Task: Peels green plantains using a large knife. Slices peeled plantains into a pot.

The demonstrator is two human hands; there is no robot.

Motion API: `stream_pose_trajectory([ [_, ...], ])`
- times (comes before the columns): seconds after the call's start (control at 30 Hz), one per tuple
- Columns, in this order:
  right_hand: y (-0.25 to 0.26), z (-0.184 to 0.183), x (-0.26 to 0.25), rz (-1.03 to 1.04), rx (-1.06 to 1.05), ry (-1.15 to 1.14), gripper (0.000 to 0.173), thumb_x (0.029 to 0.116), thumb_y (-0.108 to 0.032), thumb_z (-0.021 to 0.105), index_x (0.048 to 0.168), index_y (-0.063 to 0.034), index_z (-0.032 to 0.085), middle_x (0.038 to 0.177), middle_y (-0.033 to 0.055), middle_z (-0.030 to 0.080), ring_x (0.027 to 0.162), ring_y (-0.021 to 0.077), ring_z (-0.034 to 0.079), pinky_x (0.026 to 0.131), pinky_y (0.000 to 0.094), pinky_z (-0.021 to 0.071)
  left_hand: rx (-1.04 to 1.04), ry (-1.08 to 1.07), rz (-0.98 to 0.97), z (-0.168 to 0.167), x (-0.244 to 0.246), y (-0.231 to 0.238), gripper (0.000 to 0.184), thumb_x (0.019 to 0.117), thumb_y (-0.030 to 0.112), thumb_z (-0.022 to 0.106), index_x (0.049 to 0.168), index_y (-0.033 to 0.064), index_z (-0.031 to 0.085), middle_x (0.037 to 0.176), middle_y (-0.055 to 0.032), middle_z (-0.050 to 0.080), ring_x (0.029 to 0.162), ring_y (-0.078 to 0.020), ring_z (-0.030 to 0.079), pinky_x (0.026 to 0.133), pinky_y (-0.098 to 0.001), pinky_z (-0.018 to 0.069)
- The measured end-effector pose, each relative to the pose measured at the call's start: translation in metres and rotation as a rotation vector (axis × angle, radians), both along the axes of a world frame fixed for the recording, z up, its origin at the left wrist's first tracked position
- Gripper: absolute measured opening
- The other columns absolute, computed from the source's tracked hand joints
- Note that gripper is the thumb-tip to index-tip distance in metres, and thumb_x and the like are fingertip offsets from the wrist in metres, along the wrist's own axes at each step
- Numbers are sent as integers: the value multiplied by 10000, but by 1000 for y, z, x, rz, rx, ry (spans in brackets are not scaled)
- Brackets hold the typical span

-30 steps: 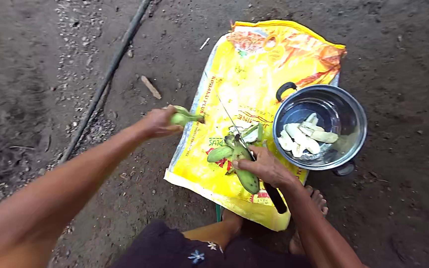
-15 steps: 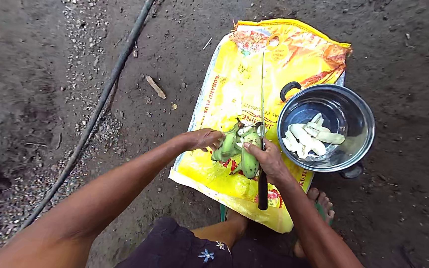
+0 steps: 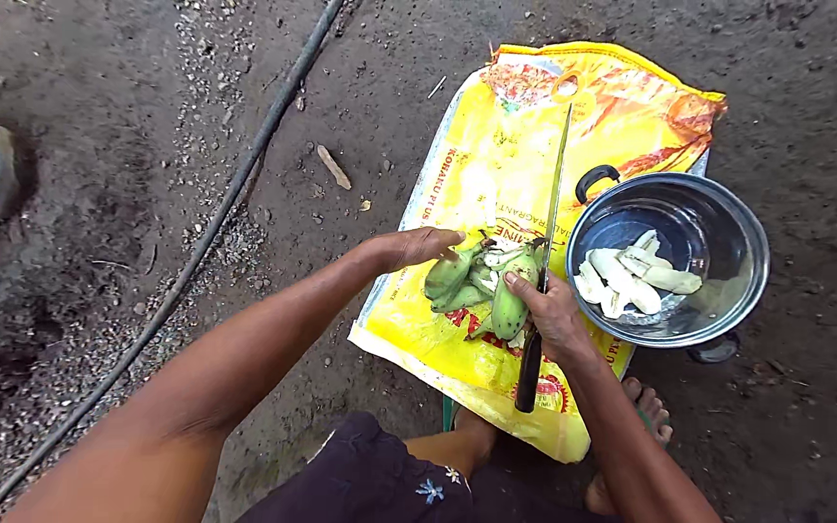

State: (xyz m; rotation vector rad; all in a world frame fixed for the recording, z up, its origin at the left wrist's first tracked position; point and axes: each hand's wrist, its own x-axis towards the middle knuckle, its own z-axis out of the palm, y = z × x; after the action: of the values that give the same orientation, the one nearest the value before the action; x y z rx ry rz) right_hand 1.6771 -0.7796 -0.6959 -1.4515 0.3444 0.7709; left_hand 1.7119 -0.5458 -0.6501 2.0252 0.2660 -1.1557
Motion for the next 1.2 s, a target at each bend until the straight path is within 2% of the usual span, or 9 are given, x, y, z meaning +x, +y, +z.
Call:
stream_pose_trajectory([
  [0.2, 6, 1, -2, 36, -7, -4, 302, 977, -216, 696, 1170, -5, 600, 856, 96, 663, 654, 115, 640, 555, 238, 521, 174, -102, 101, -43, -12, 11, 539, 1051, 105, 479, 1561, 11, 331, 1485, -284, 472, 1358, -434, 484, 1105, -614, 381],
  [0.3, 7, 3, -3, 36, -1, -3, 283, 983, -205, 687, 1160, -5, 595, 846, 89, 654, 641, 109, 629, 537, 232, 507, 143, -109, 116, -49, -13, 14, 485, 1120, 236, 319, 1497, -49, 431, 1519, -273, 452, 1428, -411, 418, 1174, -576, 296],
  [0.37, 8, 3, -3, 41, 12, -4, 271, 987, -199, 680, 1154, -4, 594, 851, 89, 661, 660, 114, 643, 554, 239, 519, 171, -210, 140, -45, -9, 11, 519, 1136, 267, 246, 1341, -102, 547, 1341, -293, 602, 1296, -419, 549, 1103, -574, 370],
  [0.43, 8, 4, -4, 50, 20, -13, 258, 992, -199, 667, 1149, -5, 599, 847, 92, 665, 675, 119, 657, 566, 243, 533, 230, -255, 136, -35, -1, 6, 435, 1119, 161, 295, 1455, -67, 452, 1287, -264, 652, 1226, -388, 621, 1073, -534, 430],
  [0.57, 8, 5, -5, 60, 44, -26, 250, 997, -188, 637, 1161, -4, 595, 854, 95, 669, 696, 125, 669, 601, 258, 553, 158, -335, -56, -17, 2, -5, 574, 904, -139, 504, 1449, 40, 492, 1630, -288, 229, 1425, -487, 374, 1108, -614, 370],
  [0.73, 15, -5, -9, 21, 19, -27, 271, 994, -222, 665, 1147, -8, 599, 819, 80, 643, 635, 117, 612, 570, 266, 513, -300, 97, 192, 1, -29, -37, 625, 1005, 96, 591, 1563, 75, 310, 1390, -160, 565, 1146, -239, 632, 918, -413, 553],
  [0.83, 20, -10, -18, 29, 65, -64, 316, 1024, -290, 609, 1175, -15, 580, 791, 36, 584, 598, 73, 547, 553, 231, 483, -431, 173, 351, -10, -43, -53, 466, 986, 37, 630, 1393, 47, 403, 1065, -76, 664, 897, -105, 684, 814, -272, 576],
  [1.03, 20, -15, -24, 202, 31, -152, 699, 1043, -487, 374, 1596, -68, 300, 1102, 123, 547, 678, 105, 491, 627, 280, 462, -262, 45, 316, -10, -40, -33, 548, 887, -7, 609, 1407, 67, 452, 1096, -108, 634, 864, -142, 628, 766, -306, 543],
  [1.2, 18, -12, -21, 352, 74, -248, 695, 1062, -481, 357, 1606, -58, 268, 1005, 55, 605, 643, 78, 469, 603, 277, 444, -209, 7, 353, -7, -33, -32, 555, 862, 40, 786, 1335, 39, 495, 1053, -106, 662, 902, -146, 661, 827, -320, 559],
])
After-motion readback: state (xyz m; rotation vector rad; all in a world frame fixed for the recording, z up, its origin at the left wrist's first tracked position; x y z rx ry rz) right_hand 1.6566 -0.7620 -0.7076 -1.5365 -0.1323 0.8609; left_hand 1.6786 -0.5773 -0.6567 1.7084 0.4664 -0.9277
